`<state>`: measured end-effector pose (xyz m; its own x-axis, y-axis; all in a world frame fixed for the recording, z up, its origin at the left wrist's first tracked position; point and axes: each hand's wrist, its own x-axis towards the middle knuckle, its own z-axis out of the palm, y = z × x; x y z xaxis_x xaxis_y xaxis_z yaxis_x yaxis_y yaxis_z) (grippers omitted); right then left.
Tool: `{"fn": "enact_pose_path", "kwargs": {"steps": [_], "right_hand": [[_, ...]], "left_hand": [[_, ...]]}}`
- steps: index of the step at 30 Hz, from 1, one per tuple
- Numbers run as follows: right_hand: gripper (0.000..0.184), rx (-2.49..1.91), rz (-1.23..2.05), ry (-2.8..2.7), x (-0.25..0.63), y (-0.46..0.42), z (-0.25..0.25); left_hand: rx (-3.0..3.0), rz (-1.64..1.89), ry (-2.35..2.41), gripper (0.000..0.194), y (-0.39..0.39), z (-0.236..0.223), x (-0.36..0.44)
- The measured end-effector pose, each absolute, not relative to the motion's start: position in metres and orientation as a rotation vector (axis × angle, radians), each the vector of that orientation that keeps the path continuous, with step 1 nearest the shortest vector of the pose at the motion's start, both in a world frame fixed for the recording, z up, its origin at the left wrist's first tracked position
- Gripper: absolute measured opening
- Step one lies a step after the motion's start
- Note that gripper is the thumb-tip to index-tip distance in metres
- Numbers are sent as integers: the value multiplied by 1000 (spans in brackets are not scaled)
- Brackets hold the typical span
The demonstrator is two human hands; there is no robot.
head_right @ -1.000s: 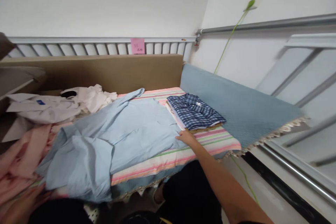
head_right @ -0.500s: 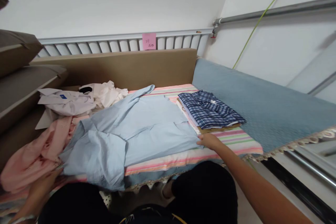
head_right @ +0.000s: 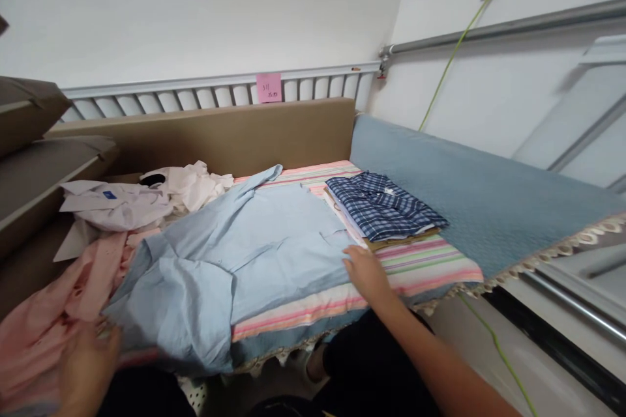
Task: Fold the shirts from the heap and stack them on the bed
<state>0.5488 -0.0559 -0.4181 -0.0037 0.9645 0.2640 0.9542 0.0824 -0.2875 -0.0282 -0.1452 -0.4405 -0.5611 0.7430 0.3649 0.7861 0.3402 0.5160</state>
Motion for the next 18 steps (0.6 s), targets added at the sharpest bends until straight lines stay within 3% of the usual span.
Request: {"fn": "enact_pose_path", "kwargs": {"steps": [4,9,15,18], "right_hand": [[33,-1580,205,-2088,463,-77,-417],[46,-1603,407,-2100,403,-77,-427],[57,-2236,254,-1838,476,-73,-463],[57,-2316,29,-1792,515,-81,-485]], "left_hand": [[-2153,-1137,-2247,35,-123,-439,83],[-2927,-768,-1766,42,-81,-447,214],[-2858,-135,-1751,48,-40,-450,254],[-2870,-69,-1729,51,-42,-447,255]]}}
